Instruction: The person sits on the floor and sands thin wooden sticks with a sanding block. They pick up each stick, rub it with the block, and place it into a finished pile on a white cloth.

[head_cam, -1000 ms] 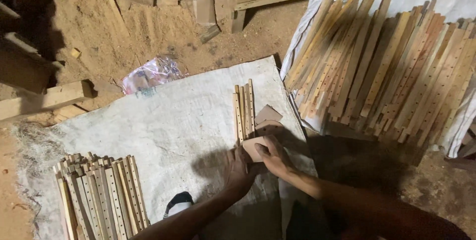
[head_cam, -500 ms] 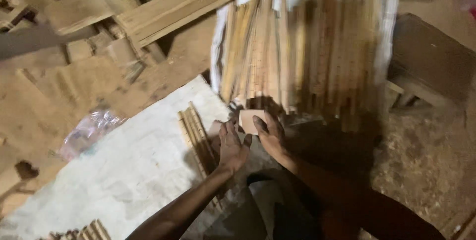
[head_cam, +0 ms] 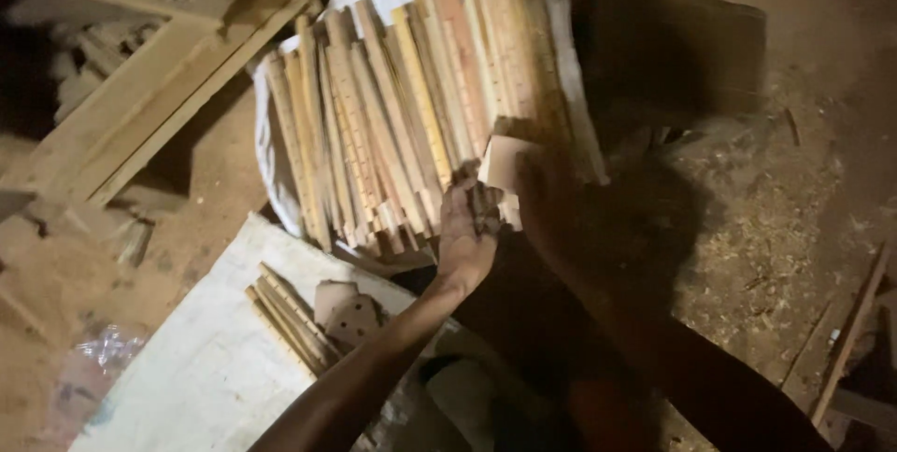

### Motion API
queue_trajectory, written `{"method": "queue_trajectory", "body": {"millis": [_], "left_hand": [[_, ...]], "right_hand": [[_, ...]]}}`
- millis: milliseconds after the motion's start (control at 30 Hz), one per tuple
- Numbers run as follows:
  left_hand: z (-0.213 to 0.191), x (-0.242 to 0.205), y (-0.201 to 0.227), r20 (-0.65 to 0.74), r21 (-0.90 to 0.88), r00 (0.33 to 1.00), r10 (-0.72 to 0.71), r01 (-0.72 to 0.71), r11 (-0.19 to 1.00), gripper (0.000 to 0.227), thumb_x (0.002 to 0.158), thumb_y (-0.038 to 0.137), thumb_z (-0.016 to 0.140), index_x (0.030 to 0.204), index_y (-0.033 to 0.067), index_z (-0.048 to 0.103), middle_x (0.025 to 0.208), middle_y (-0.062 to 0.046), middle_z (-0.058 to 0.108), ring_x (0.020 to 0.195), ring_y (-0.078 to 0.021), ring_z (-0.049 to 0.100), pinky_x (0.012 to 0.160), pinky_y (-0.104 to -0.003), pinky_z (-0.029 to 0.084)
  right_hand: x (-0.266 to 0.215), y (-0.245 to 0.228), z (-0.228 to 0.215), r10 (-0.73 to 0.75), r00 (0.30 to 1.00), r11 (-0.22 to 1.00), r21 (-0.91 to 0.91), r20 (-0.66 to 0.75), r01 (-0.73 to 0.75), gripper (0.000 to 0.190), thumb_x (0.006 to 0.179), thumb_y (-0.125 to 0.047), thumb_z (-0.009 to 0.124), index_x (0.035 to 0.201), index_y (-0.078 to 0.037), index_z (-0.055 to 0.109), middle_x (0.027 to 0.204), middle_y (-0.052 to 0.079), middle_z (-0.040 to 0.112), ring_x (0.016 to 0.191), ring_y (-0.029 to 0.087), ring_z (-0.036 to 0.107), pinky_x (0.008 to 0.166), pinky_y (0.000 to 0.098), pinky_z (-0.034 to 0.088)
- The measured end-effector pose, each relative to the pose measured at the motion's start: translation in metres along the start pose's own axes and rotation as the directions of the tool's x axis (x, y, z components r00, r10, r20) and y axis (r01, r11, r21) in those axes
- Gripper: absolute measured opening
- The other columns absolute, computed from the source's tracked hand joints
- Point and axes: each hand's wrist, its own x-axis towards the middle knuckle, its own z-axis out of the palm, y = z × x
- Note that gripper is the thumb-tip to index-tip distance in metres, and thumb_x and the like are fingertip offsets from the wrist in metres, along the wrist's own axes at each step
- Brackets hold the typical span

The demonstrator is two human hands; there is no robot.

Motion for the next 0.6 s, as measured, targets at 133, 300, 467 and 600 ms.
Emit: {"method": "queue_trajectory", "body": {"millis": [133, 300, 467, 600], "left_hand": [[0.04, 0.034, 0.022, -0.035, 0.111, 0.999, 0.027, -0.023, 0.994, 0.03, 0.097, 0.038, 0.055, 0.113, 0.013, 0.05, 0.108, -0.01, 0.05, 0.108, -0.0353, 0.056, 0.091, -0.049, 0.046], [0.077, 0.051, 0.013, -0.069, 0.071, 0.998, 0.01, -0.005, 0.997, 0.071, 0.09, 0.021, 0.059, 0.156, 0.0177, 0.033, 0.155, -0.022, 0.037, 0.144, -0.0475, 0.036, 0.121, -0.055, 0.032], [0.09, 0.056, 0.008, -0.097, 0.162, 0.995, -0.015, 0.031, 0.986, 0.075, 0.088, 0.033, 0.06, 0.156, 0.0129, 0.033, 0.152, -0.02, 0.039, 0.141, -0.0434, 0.037, 0.117, -0.056, 0.032], [0.08, 0.05, 0.046, -0.115, 0.106, 0.992, -0.042, 0.055, 0.993, 0.068, 0.087, 0.022, 0.062, 0.149, 0.0103, 0.037, 0.138, -0.02, 0.047, 0.132, -0.0414, 0.044, 0.111, -0.051, 0.04]], "right_hand": [[0.043, -0.023, -0.06, 0.232, 0.96, 0.882, 0.383, 0.159, -0.276, 0.023, 0.102, -0.011, 0.054, 0.121, 0.001, 0.059, 0.12, 0.017, 0.063, 0.107, 0.032, 0.062, 0.097, 0.0387, 0.048], [0.069, -0.027, -0.076, 0.221, 0.957, 0.891, 0.36, 0.189, -0.276, 0.031, 0.103, -0.015, 0.049, 0.125, 0.004, 0.059, 0.137, 0.022, 0.061, 0.127, 0.037, 0.058, 0.108, 0.0422, 0.043], [0.072, -0.012, -0.056, 0.432, 0.865, 0.885, 0.065, 0.257, -0.461, 0.044, 0.103, -0.048, 0.054, 0.127, -0.011, 0.061, 0.109, 0.016, 0.07, 0.109, 0.036, 0.069, 0.088, 0.0532, 0.052], [0.081, -0.018, -0.067, 0.35, 0.906, 0.881, 0.245, 0.238, -0.405, 0.042, 0.102, -0.034, 0.06, 0.133, -0.005, 0.057, 0.116, 0.024, 0.066, 0.112, 0.045, 0.065, 0.093, 0.0571, 0.049]]}}
